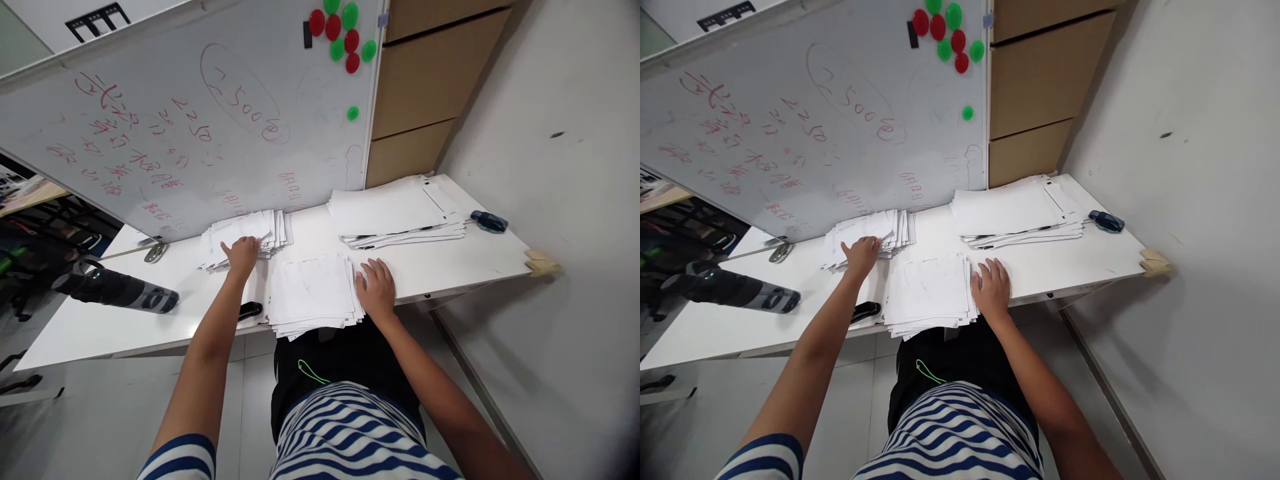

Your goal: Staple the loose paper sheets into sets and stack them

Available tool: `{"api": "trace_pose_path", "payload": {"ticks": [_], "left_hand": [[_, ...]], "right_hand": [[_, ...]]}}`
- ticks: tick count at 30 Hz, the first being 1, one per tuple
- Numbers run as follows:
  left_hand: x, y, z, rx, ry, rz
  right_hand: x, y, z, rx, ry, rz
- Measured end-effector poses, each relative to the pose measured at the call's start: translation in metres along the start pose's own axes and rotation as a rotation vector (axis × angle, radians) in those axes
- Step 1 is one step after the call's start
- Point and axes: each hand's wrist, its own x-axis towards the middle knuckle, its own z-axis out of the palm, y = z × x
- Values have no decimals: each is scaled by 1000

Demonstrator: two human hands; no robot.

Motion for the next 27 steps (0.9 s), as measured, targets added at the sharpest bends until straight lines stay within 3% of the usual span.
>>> {"api": "trace_pose_path", "payload": {"ticks": [4, 9, 15, 18, 21, 25, 27], "left_hand": [[1, 8, 7, 109, 17, 80], [11, 3, -4, -80, 79, -149], [-3, -25, -35, -526, 289, -367], [-23, -31, -46, -775, 340, -383], [-53, -23, -59, -980, 391, -362], [-106, 14, -78, -1097, 440, -291], [-137, 39, -82, -1074, 407, -231]], "right_hand": [[0, 1, 1, 5, -15, 3], [1, 0, -1, 10, -22, 12], [0, 0, -2, 12, -11, 4], [1, 1, 0, 25, -12, 9], [2, 1, -3, 96, -6, 18], [0, -12, -27, 386, 33, 53], [-6, -27, -48, 607, -10, 182]]}}
